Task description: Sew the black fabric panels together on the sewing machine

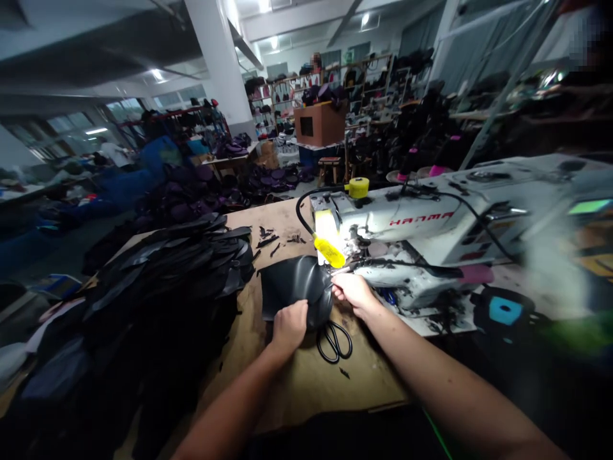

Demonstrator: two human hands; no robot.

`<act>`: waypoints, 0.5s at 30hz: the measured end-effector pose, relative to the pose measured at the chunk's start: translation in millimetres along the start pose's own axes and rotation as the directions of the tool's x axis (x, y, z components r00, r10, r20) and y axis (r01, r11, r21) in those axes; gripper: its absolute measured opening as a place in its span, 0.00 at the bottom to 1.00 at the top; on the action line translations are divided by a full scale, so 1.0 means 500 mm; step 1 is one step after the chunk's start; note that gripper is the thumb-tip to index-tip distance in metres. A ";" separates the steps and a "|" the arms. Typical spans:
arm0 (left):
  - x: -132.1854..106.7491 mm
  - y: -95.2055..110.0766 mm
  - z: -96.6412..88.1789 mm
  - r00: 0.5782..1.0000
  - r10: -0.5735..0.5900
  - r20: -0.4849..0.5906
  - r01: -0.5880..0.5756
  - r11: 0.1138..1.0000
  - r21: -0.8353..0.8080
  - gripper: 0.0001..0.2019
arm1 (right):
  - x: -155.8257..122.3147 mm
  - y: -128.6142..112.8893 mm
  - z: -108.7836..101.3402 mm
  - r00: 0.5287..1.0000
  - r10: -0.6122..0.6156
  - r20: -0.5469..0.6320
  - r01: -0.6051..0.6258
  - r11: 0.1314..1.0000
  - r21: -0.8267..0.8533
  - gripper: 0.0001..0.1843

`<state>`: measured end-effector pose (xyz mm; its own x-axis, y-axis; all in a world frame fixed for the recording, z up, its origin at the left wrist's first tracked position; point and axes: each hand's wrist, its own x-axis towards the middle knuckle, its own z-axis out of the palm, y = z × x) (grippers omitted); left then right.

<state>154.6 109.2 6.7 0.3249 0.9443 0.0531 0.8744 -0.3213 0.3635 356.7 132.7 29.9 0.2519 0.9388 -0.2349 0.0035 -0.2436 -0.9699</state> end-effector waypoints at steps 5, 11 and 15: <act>0.027 -0.024 0.011 0.968 -0.153 0.198 0.144 0.988 0.060 0.27 | -0.006 -0.005 0.004 1.000 0.009 -0.017 -0.008 0.998 0.059 0.11; 0.034 0.007 0.000 0.983 0.108 0.149 -0.062 0.956 -0.285 0.19 | -0.053 0.046 0.006 0.986 0.163 -0.028 -0.148 0.948 0.280 0.17; 0.003 0.004 0.005 0.978 0.059 0.199 -0.028 0.988 -0.152 0.18 | -0.078 0.103 0.010 0.964 0.188 0.187 -0.241 0.914 0.325 0.26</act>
<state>157.5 110.1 5.3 0.4410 0.8905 -0.1123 0.7999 -0.3332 0.4992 342.2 84.6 -11.0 0.0622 0.9050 -0.4208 -0.3722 -0.3702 -0.8511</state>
